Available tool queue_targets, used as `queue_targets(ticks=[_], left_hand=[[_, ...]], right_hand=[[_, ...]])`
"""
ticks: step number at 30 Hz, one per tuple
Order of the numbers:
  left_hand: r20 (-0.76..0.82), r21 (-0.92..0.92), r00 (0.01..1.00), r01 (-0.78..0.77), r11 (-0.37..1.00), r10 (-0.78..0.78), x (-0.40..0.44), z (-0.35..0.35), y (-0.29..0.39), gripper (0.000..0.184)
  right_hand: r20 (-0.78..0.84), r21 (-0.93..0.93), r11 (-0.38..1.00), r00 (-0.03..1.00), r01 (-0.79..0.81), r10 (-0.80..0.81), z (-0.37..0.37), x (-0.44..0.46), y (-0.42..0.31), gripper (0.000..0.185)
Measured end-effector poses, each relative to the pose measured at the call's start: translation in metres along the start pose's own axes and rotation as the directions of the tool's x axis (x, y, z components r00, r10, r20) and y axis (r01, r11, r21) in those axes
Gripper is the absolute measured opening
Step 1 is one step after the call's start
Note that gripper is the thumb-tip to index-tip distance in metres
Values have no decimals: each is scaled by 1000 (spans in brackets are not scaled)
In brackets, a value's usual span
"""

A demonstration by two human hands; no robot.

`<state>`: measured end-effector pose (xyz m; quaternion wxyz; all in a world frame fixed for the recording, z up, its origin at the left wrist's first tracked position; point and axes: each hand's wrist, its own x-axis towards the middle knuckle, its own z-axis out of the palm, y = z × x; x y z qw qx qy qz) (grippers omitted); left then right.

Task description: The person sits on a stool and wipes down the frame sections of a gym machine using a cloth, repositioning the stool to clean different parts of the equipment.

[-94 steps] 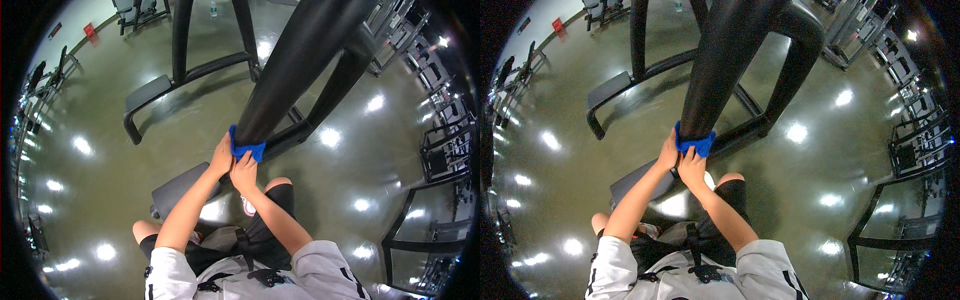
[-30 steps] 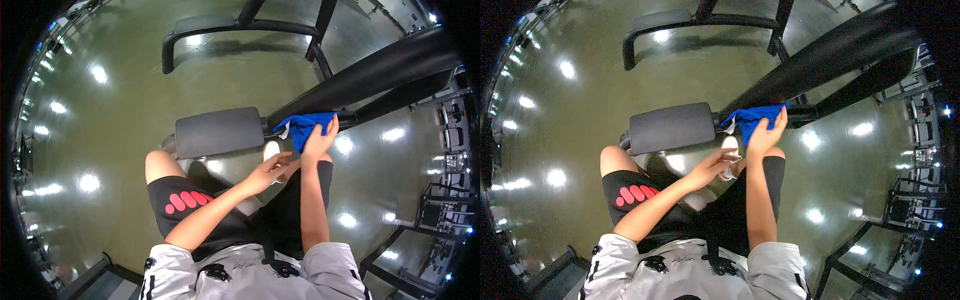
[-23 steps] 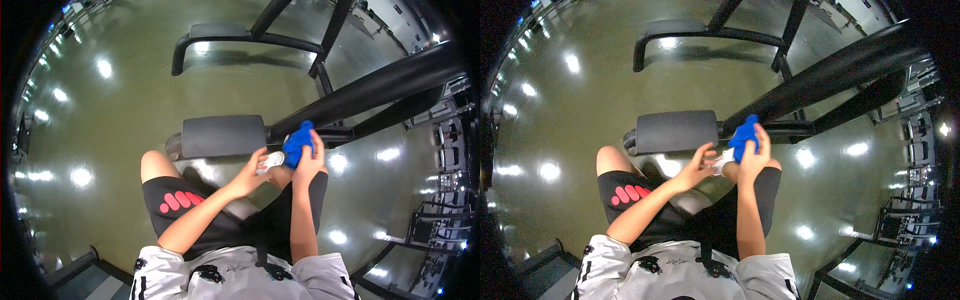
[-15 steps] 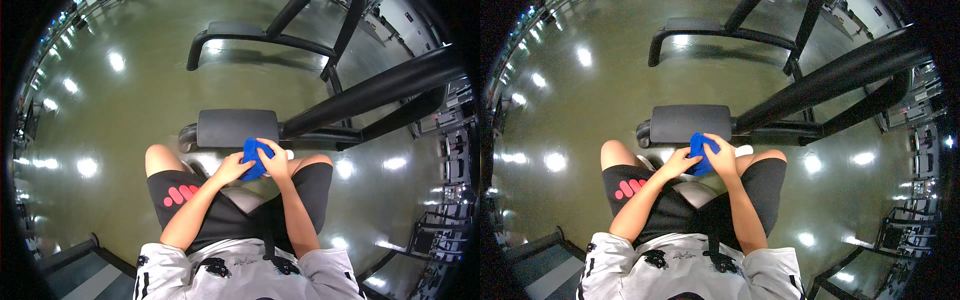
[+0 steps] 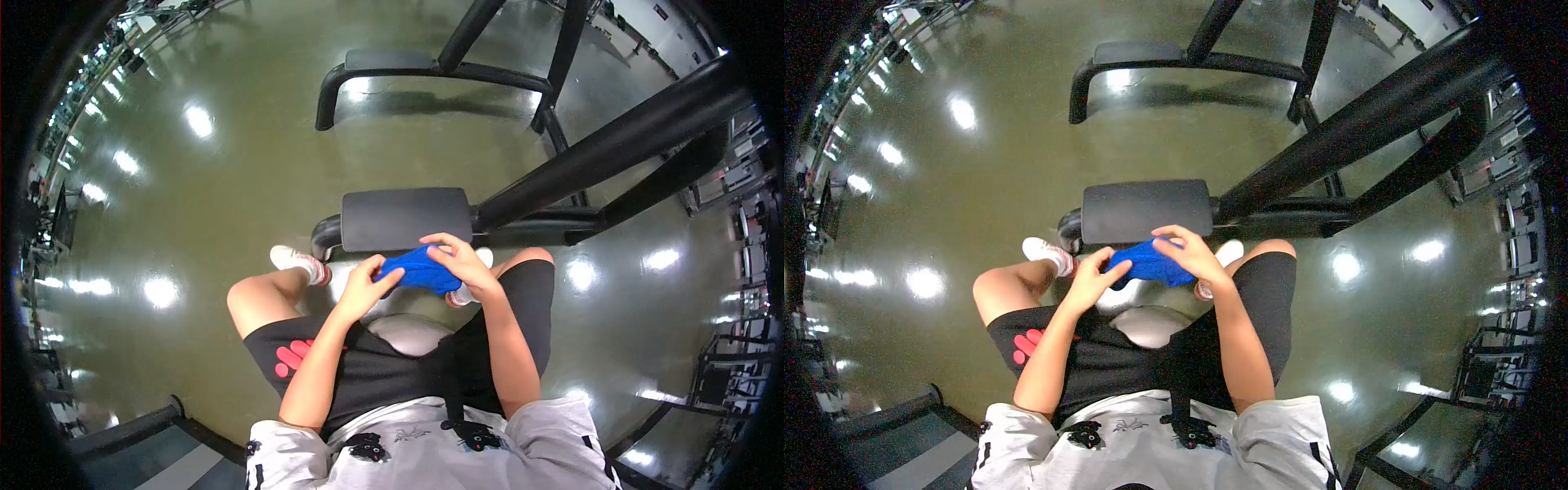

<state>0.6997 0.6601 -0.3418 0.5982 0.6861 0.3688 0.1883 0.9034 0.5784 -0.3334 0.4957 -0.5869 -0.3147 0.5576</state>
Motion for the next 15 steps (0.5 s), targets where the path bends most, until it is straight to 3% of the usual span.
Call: queue_targets(ticks=[1, 2, 5, 6, 7, 8, 9, 10, 11, 12, 13, 14, 15], left_hand=[[-18, -71, 996, 84, 994, -85, -3, -5, -1, 32], [-74, -4, 996, 51, 999, -51, 2, -9, -21, 36], [-55, -145, 984, 159, 977, -169, 5, -15, -16, 44], [-50, -143, 983, 167, 976, -176, 8, -15, -18, 44], [-10, -28, 993, 117, 993, -117, 11, -14, -19, 43], [36, 81, 997, 59, 995, -62, 15, -11, -21, 43], [41, 72, 997, 68, 995, -71, 19, -8, -15, 43], [73, 144, 996, 40, 989, -51, 21, -6, -2, 42], [105, 213, 994, 10, 977, -33, 22, -3, 4, 44], [112, 220, 994, -36, 975, 12, 25, 1, 2, 48], [112, 212, 994, -36, 977, 13, 28, 3, 2, 48], [125, 182, 992, 4, 983, -27, 32, 4, 3, 48], [140, 153, 988, 44, 987, -66, 35, 5, 6, 48]], right_hand=[[160, -57, 997, 985, -52, 61, 4, -3, -2, 40], [327, -231, 972, 936, -53, 129, 2, 2, 10, 51], [517, -575, 816, 795, 50, 316, 16, 7, 21, 51], [498, -503, 864, 810, -23, 311, 18, 5, 26, 45], [495, -499, 866, 809, -32, 315, 16, 6, 30, 45], [403, -569, 822, 879, 22, 255, 11, 8, 35, 45], [312, -643, 763, 932, 63, 186, 5, 9, 38, 45], [220, -594, 804, 952, -42, 213, 3, 5, 23, 48], [210, -566, 824, 967, 0, 143, -5, 8, 28, 44], [222, -244, 966, 965, -83, 139, -9, 6, 26, 42], [228, 110, 982, 966, -152, 124, -11, 4, 21, 40], [218, 325, 933, 972, -154, 85, -13, -1, 17, 38], [217, 320, 935, 972, -153, 85, -15, -6, 12, 38]])
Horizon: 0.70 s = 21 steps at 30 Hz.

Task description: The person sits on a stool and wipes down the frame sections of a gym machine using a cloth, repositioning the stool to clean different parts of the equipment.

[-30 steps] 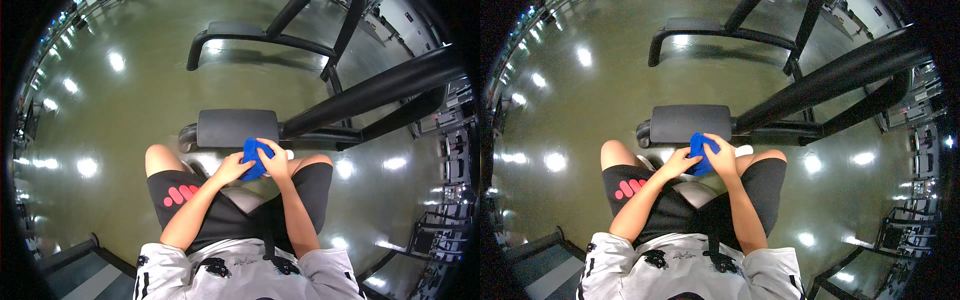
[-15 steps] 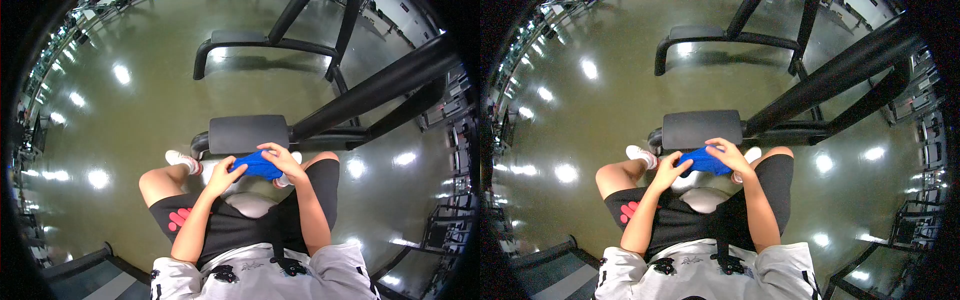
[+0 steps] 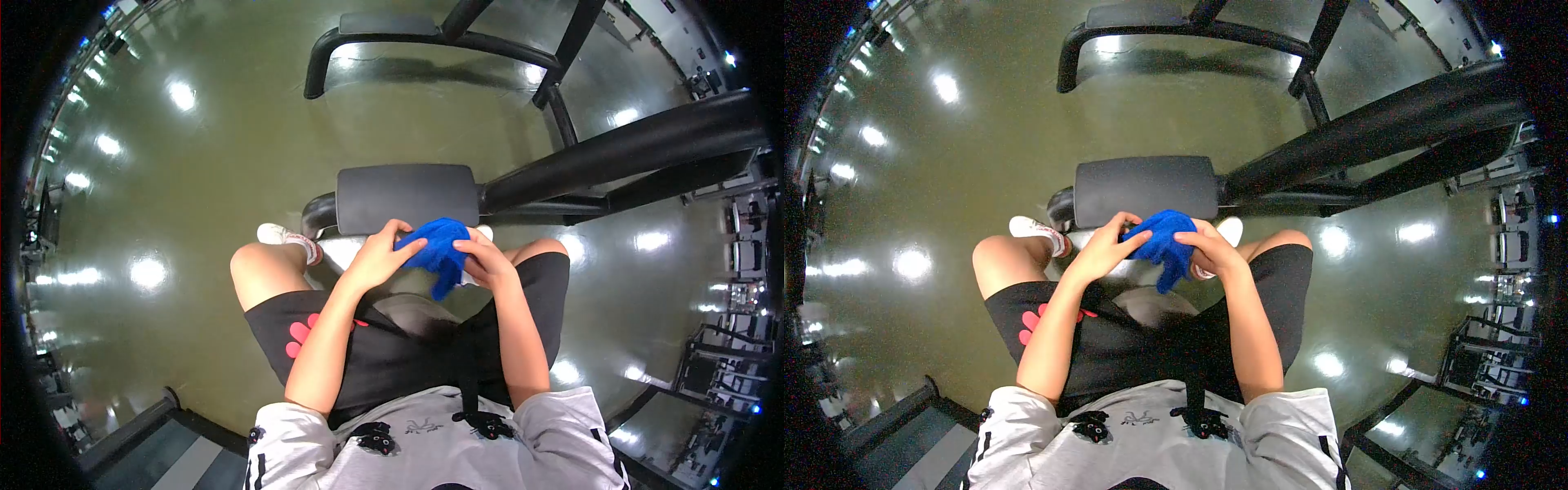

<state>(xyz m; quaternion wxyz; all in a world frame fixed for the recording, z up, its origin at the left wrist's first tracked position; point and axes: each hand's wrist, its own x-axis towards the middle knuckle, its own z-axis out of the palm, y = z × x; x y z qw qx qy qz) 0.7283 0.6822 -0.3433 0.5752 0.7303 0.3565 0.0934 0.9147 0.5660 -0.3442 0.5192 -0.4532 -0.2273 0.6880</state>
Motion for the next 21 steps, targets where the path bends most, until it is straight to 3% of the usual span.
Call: queue_targets(ticks=[2, 4, 6, 7, 12, 16, 19, 20, 21], left_hand=[[-3, -9, 1000, 1, 1000, -1, 5, 0, 5, 42], [-8, 186, 996, -91, 978, 94, 12, 4, 2, 34], [23, 218, 997, -76, 973, 73, 13, 8, 2, 32], [46, 254, 997, -65, 965, 55, 13, 10, 2, 30], [92, 233, 995, -61, 971, 41, 13, 21, 0, 31], [-13, 359, 991, -120, 925, 134, 13, 24, -5, 34], [36, 390, 983, -180, 903, 181, 9, 29, -11, 37], [42, 394, 983, -182, 901, 181, 10, 32, -16, 38], [45, 390, 984, -177, 904, 173, 11, 35, -13, 38]], right_hand=[[-55, 240, 970, 998, 39, -26, -1, -8, -5, 41], [-128, 217, 972, 989, 95, -68, -1, -4, -2, 40], [-393, 108, 991, 919, 73, -25, 2, -1, -3, 34], [-437, 121, 992, 899, 41, 16, -5, 4, 4, 30], [-508, 206, 978, 851, -28, 131, -15, 12, 14, 28], [-482, 176, 983, 866, -58, 137, 4, 7, 6, 27], [-537, 29, 999, 844, 19, -1, -2, 10, 27, 29], [-518, 22, 996, 853, 89, -64, -1, 7, 30, 30], [-524, 88, 992, 851, 86, -28, -4, 7, 32, 31]])
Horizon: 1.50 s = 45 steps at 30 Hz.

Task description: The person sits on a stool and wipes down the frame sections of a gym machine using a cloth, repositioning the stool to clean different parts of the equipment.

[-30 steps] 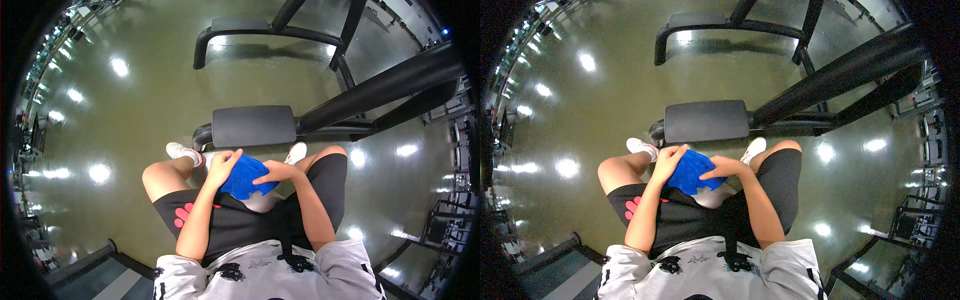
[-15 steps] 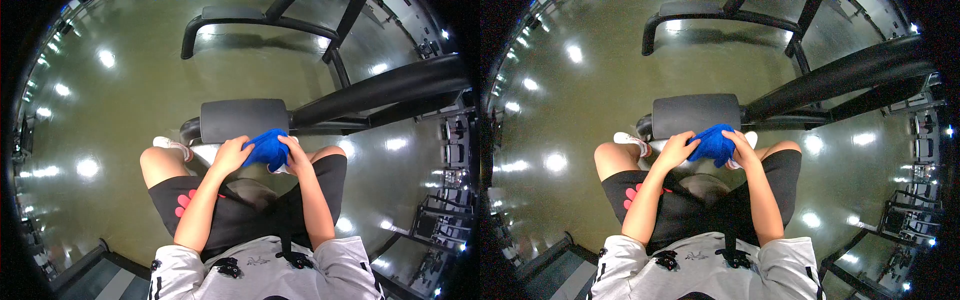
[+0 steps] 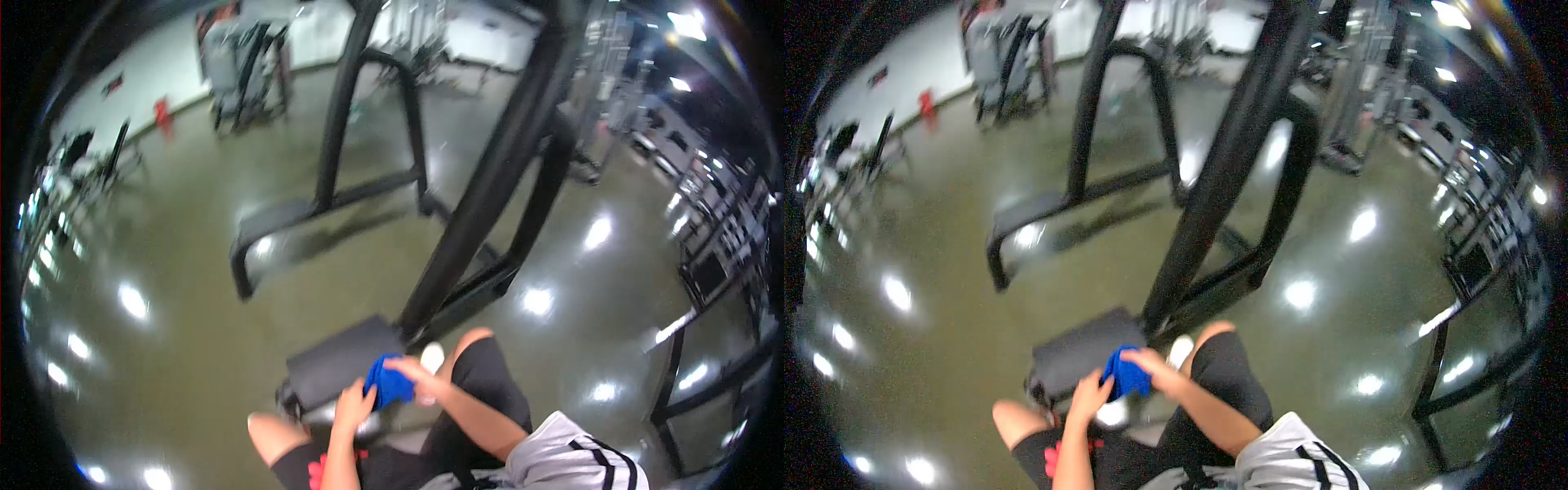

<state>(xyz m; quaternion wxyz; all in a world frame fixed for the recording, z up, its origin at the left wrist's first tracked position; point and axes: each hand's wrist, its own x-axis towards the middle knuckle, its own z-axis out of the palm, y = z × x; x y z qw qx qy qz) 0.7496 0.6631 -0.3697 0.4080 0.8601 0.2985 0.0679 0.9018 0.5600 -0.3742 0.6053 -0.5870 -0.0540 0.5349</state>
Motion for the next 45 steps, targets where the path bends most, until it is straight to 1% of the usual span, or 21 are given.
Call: queue_targets(ticks=[5, 9, 10, 11, 13, 17, 21, 24, 26, 28, 29, 30, 31, 32, 33, 34, 35, 38, 40, 43, 45], left_hand=[[-153, -22, 979, -138, 990, 133, 8, 10, 9, 27], [-216, -159, 975, -87, 983, 51, 17, 18, 0, 21], [-343, -250, 939, -128, 960, 36, 17, 21, 2, 17], [-246, -246, 969, -65, 967, 3, 17, 12, 2, 25], [-243, -644, 963, -71, 762, -116, 46, 43, -62, 18], [-265, -757, 949, -95, 646, -172, 26, 22, -34, 12], [-109, -927, 956, 2, 374, -273, 20, 13, -26, 15], [-118, -776, 942, 110, 621, -315, 11, 5, -20, 18], [-158, -386, 985, -4, 923, -62, 12, 11, -47, 17], [-116, -33, 992, -56, 998, 51, 3, -1, -30, 21], [-51, 61, 998, 36, 997, -33, -4, -10, -18, 24], [-17, 117, 997, 83, 990, -82, -8, -14, -15, 28], [79, 96, 996, 21, 995, -28, -6, -17, -21, 30], [99, 6, 994, 41, 999, -42, -11, -16, -20, 32], [93, 52, 995, 33, 998, -38, -12, -14, -18, 32], [103, 19, 993, 60, 998, -62, -11, -13, -17, 32], [109, -13, 991, 77, 997, -75, -8, -11, -16, 32], [-54, -193, 993, 94, 977, -106, -1, -2, -20, 31], [-66, -226, 993, 80, 971, -97, -1, -6, -21, 30], [-74, -5, 985, 156, 988, -156, -10, -26, -18, 29], [-36, 51, 972, 232, 971, -230, -12, -50, -14, 27]], right_hand=[[20, 133, 990, 999, 46, -49, -25, 14, 14, 36], [23, 20, 981, 981, 192, -192, -40, 22, 24, 39], [-5, -67, 970, 972, 234, -234, -44, 24, 26, 39], [-27, -150, 951, 961, 270, -277, -42, 25, 27, 40], [-79, -245, 890, 907, 384, -413, -46, 29, 34, 41], [-103, -304, 901, 930, 309, -354, -49, 33, 36, 36], [-105, -294, 889, 913, 350, -394, -46, 31, 34, 38], [-236, -246, 875, 850, 416, -470, -42, 22, 32, 48], [-290, -124, 896, 848, 427, -444, -52, 28, 32, 47], [-257, -60, 858, 823, 510, -507, -61, 30, 27, 36], [-66, -384, 581, 607, 717, -792, -65, 25, 28, 35], [-189, -111, 836, 814, 537, -549, -55, 13, 11, 28], [30, -414, 534, 597, 737, -802, -63, 14, 16, 25], [-175, -32, 794, 779, 607, -603, -52, 11, 9, 29], [-167, 307, 922, 967, 237, -193, -48, -2, -6, 22], [-144, 343, 928, 984, 145, -101, -55, 6, -1, 17], [-101, 308, 943, 990, 128, -102, -55, 8, 0, 17], [-99, -167, 977, 984, 130, -147, -64, 22, 21, 21], [-60, -535, 820, 959, 204, -278, -72, 26, 32, 14], [-124, -283, 929, 952, 236, -280, -71, 28, 27, 18], [-124, -318, 914, 945, 251, -302, -64, 25, 9, 18]])
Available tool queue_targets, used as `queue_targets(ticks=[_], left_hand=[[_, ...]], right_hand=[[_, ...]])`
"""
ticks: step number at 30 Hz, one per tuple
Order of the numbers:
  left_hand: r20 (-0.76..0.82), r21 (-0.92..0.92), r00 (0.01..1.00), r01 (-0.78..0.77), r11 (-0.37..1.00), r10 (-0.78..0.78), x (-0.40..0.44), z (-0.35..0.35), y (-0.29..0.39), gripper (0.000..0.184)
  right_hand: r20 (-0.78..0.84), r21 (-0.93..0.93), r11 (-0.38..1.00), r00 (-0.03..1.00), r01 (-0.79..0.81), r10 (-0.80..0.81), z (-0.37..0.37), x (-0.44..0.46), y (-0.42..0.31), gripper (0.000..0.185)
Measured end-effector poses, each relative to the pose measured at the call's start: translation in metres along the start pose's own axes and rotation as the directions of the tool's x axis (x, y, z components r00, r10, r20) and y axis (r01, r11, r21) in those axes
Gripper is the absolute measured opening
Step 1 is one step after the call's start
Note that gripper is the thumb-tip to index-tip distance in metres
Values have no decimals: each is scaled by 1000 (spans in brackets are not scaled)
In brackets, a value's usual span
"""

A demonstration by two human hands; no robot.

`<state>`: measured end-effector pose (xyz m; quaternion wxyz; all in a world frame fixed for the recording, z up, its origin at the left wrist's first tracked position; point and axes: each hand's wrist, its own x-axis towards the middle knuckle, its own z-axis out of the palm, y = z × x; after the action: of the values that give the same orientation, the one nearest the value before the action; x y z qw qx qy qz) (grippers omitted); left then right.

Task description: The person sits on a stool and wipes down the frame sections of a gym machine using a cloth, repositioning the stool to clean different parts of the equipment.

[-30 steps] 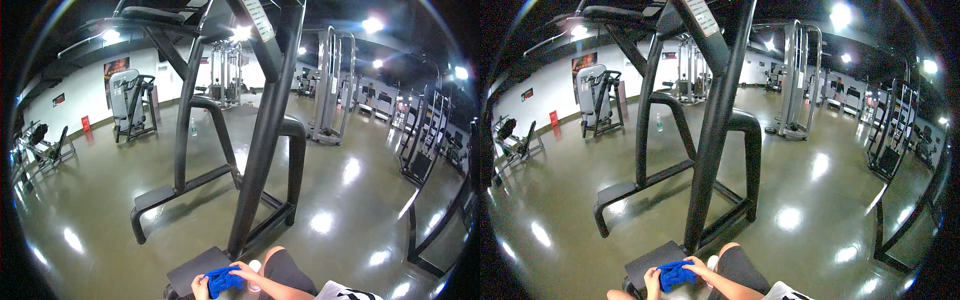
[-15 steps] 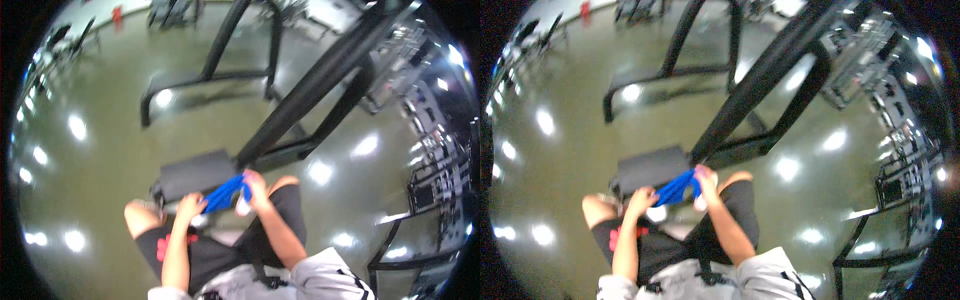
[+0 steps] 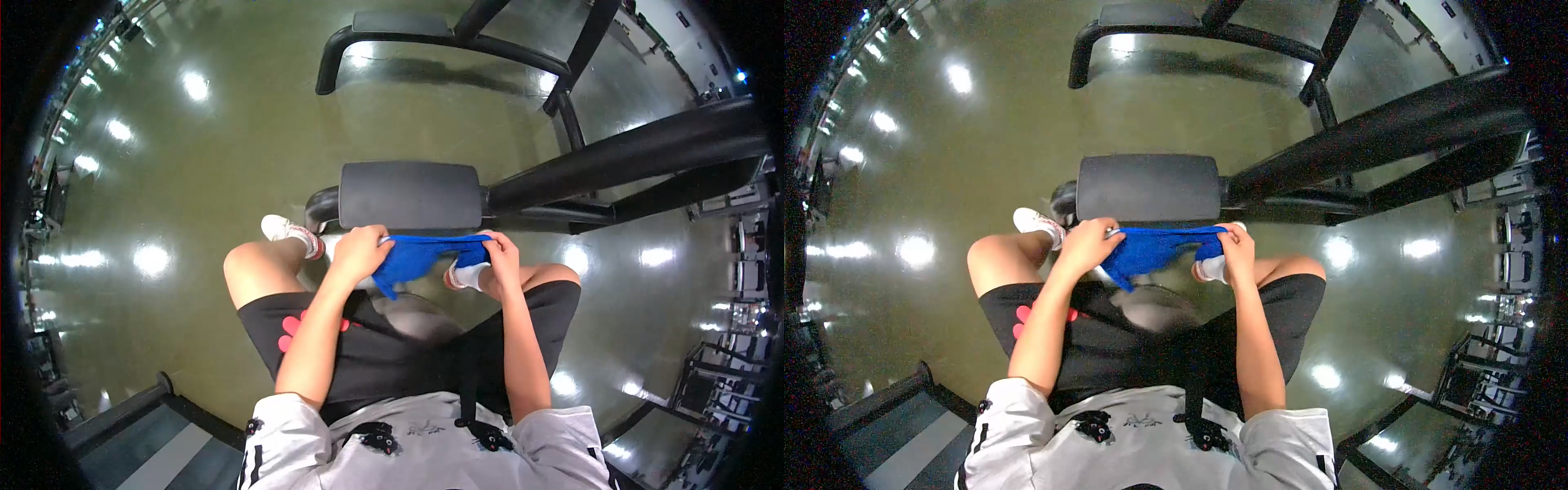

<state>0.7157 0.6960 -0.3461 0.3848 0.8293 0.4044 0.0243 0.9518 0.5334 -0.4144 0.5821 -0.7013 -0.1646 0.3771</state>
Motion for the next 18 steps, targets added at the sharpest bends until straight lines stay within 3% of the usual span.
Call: queue_targets(ticks=[2, 4, 6, 9, 10, 12, 13, 14, 16, 18], left_hand=[[28, 349, 999, -25, 937, 16, -1, -21, 1, 22], [42, 466, 994, -107, 878, 99, 8, -46, 0, 19], [-114, 396, 966, -171, 902, 233, 22, -58, -16, 17], [-376, 232, 888, -188, 954, 266, 38, -86, -4, 19], [-479, 59, 832, -287, 956, 279, 44, -94, 4, 18], [-652, -314, 751, -392, 865, 104, 53, -101, 21, 17], [-650, -378, 759, -368, 850, 40, 45, -110, 35, 17], [-636, -440, 771, -341, 831, -20, 39, -115, 45, 16], [-624, -460, 781, -365, 809, -2, 40, -111, 21, 15], [-383, -350, 911, -296, 889, 153, 35, -108, -12, 16]], right_hand=[[21, -81, 984, 987, 158, -157, 3, 2, -14, 17], [87, -330, 901, 960, 281, -267, 5, 10, -41, 15], [122, -500, 806, 947, 316, -296, 8, 19, -67, 16], [68, -462, 734, 845, 498, -531, 18, 33, -101, 18], [3, -431, 719, 798, 545, -603, 25, 35, -114, 19], [-175, -216, 786, 769, 579, -615, 40, 27, -134, 20], [-159, -392, 649, 646, 652, -746, 38, 28, -134, 21], [-176, -388, 663, 655, 640, -735, 39, 29, -131, 21], [-3, -275, 643, 669, 714, -744, 43, 29, -122, 21], [124, -326, 656, 718, 681, -685, 33, 37, -107, 21]])
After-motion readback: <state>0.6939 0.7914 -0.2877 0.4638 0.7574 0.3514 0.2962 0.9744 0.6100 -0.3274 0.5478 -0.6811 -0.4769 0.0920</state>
